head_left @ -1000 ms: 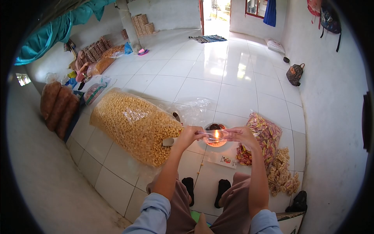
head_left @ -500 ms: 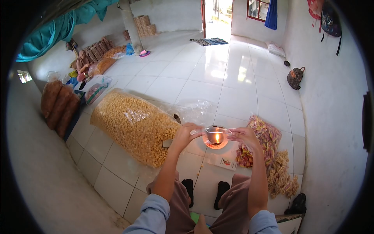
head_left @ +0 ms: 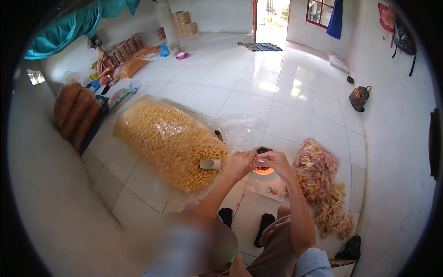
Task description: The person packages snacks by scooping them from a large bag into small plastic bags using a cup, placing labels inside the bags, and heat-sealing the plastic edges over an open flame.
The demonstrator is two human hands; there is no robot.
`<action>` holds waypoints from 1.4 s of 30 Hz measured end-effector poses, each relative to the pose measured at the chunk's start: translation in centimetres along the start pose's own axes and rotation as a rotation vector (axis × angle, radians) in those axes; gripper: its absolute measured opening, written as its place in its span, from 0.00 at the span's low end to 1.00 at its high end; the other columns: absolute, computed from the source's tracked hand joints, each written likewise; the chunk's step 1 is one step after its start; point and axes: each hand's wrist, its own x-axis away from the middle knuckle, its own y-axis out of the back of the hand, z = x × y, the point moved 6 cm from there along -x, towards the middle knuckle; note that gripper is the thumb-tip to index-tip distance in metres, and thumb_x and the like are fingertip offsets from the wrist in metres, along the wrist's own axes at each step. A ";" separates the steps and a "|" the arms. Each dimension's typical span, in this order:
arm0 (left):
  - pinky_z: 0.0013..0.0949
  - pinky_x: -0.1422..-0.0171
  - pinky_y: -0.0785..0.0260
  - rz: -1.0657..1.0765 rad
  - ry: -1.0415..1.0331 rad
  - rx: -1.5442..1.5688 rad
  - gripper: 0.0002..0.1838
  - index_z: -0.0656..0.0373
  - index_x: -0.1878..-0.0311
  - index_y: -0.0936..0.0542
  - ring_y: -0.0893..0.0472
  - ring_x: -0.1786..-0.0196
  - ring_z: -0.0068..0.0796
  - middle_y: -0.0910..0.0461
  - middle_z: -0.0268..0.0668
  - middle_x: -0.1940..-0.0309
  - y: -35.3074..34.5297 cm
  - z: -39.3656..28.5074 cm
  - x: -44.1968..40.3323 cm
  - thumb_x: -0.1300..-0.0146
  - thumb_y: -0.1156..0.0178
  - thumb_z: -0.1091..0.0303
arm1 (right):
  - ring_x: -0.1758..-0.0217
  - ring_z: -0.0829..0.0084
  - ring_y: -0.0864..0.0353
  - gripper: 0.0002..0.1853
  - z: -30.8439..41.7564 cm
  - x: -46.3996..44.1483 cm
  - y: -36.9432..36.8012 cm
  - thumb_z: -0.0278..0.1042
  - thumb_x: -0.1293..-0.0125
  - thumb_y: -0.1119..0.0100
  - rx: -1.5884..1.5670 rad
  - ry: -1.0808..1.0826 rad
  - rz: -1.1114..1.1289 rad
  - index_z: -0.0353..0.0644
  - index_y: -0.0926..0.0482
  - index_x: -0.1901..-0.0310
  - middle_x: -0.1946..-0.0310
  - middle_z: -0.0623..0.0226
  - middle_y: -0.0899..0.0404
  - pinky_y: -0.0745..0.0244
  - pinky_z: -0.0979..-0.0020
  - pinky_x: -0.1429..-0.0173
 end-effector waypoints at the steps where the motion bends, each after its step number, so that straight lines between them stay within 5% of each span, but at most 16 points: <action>1: 0.33 0.67 0.31 0.009 0.028 0.004 0.20 0.53 0.62 0.30 0.21 0.72 0.33 0.23 0.32 0.76 -0.1 0.6 0.2 0.59 0.33 0.67 | 0.64 0.76 0.19 0.11 0.1 -0.1 -0.1 0.23 0.43 0.42 0.119 0.014 -0.035 0.29 0.23 0.58 0.66 0.61 0.19 0.24 0.79 0.58; 9: 0.35 0.72 0.30 0.045 0.365 0.161 0.15 0.55 0.65 0.28 0.21 0.73 0.35 0.23 0.36 0.77 3.3 10.6 3.7 0.54 0.35 0.63 | 0.69 0.79 0.23 0.10 0.5 -7.7 -6.4 0.26 0.39 0.49 0.177 0.193 -0.017 0.35 0.21 0.59 0.65 0.66 0.19 0.28 0.78 0.61; 12: 0.32 0.71 0.30 0.042 0.632 0.272 0.14 0.56 0.66 0.26 0.21 0.74 0.31 0.22 0.35 0.77 2.0 16.2 8.3 0.53 0.34 0.63 | 0.66 0.77 0.23 0.09 -6.2 -12.3 -8.7 0.27 0.39 0.47 0.187 0.167 -0.007 0.35 0.21 0.60 0.63 0.65 0.21 0.28 0.77 0.61; 15: 0.29 0.70 0.30 -0.196 0.820 0.466 0.13 0.57 0.66 0.25 0.22 0.75 0.25 0.22 0.33 0.77 -1.4 20.0 15.0 0.52 0.34 0.63 | 0.64 0.72 0.23 0.09 -17.4 -14.9 -12.5 0.30 0.41 0.43 0.325 0.095 0.036 0.35 0.21 0.61 0.62 0.62 0.22 0.28 0.73 0.58; 16: 0.27 0.70 0.30 -0.243 0.935 0.447 0.14 0.58 0.65 0.25 0.22 0.74 0.24 0.22 0.33 0.77 -2.9 21.2 17.6 0.51 0.34 0.63 | 0.51 0.62 0.27 0.20 -20.5 -15.4 -14.0 0.31 0.46 0.38 0.475 0.018 0.161 0.36 0.27 0.51 0.53 0.57 0.27 0.32 0.66 0.47; 19: 0.26 0.69 0.30 -0.279 1.160 0.433 0.13 0.59 0.65 0.25 0.22 0.74 0.22 0.21 0.32 0.76 -6.6 23.3 23.7 0.50 0.34 0.64 | 0.39 0.54 0.40 0.35 -24.9 -15.8 -18.2 0.33 0.50 0.35 0.777 0.246 0.123 0.36 0.39 0.41 0.45 0.52 0.36 0.42 0.60 0.37; 21: 0.26 0.69 0.30 -0.261 1.284 0.441 0.12 0.59 0.65 0.25 0.22 0.73 0.22 0.21 0.32 0.75 -8.0 23.7 26.6 0.49 0.34 0.65 | 0.35 0.50 0.48 0.43 -27.3 -17.0 -19.6 0.30 0.54 0.34 0.853 0.195 0.221 0.36 0.49 0.37 0.41 0.49 0.43 0.47 0.59 0.33; 24: 0.26 0.68 0.30 -0.310 1.308 0.451 0.11 0.59 0.65 0.25 0.22 0.72 0.21 0.21 0.32 0.75 -8.8 24.6 27.6 0.49 0.35 0.68 | 0.38 0.51 0.44 0.39 -29.8 -18.4 -19.5 0.24 0.55 0.37 0.995 0.213 0.148 0.36 0.44 0.39 0.44 0.51 0.40 0.44 0.60 0.35; 26: 0.25 0.67 0.30 -0.312 1.341 0.434 0.10 0.59 0.65 0.25 0.22 0.72 0.20 0.20 0.32 0.75 -9.2 24.9 28.3 0.49 0.36 0.69 | 0.39 0.52 0.43 0.38 -29.8 -18.9 -18.9 0.19 0.60 0.36 0.818 0.218 0.210 0.36 0.40 0.42 0.46 0.52 0.38 0.46 0.59 0.35; 30: 0.24 0.66 0.30 -0.341 1.362 0.422 0.11 0.59 0.64 0.25 0.22 0.71 0.19 0.21 0.31 0.76 -8.8 24.9 27.3 0.49 0.35 0.69 | 0.42 0.52 0.41 0.33 -23.9 -18.6 -15.5 0.16 0.60 0.40 0.852 0.280 0.120 0.34 0.36 0.46 0.48 0.54 0.36 0.44 0.60 0.36; 32: 0.22 0.66 0.31 -0.297 1.355 0.422 0.11 0.59 0.63 0.25 0.23 0.71 0.18 0.21 0.31 0.76 -8.7 24.6 27.2 0.49 0.35 0.69 | 0.44 0.54 0.39 0.28 -23.5 -17.9 -13.7 0.13 0.56 0.48 1.237 0.331 0.107 0.34 0.33 0.48 0.50 0.57 0.35 0.35 0.63 0.42; 35: 0.22 0.66 0.31 -0.330 1.366 0.455 0.12 0.59 0.63 0.24 0.23 0.72 0.17 0.21 0.31 0.76 -9.3 24.7 27.8 0.49 0.35 0.69 | 0.43 0.55 0.39 0.29 -24.5 -17.8 -13.7 0.11 0.56 0.51 1.154 0.353 0.188 0.35 0.33 0.47 0.50 0.59 0.35 0.33 0.64 0.43; 42: 0.21 0.67 0.31 -0.291 1.395 0.382 0.12 0.59 0.63 0.24 0.23 0.72 0.16 0.21 0.31 0.75 -9.0 24.6 28.5 0.50 0.35 0.69 | 0.40 0.55 0.41 0.34 -27.9 -17.5 -19.3 0.15 0.61 0.41 0.883 0.275 0.360 0.38 0.34 0.45 0.47 0.59 0.35 0.40 0.63 0.37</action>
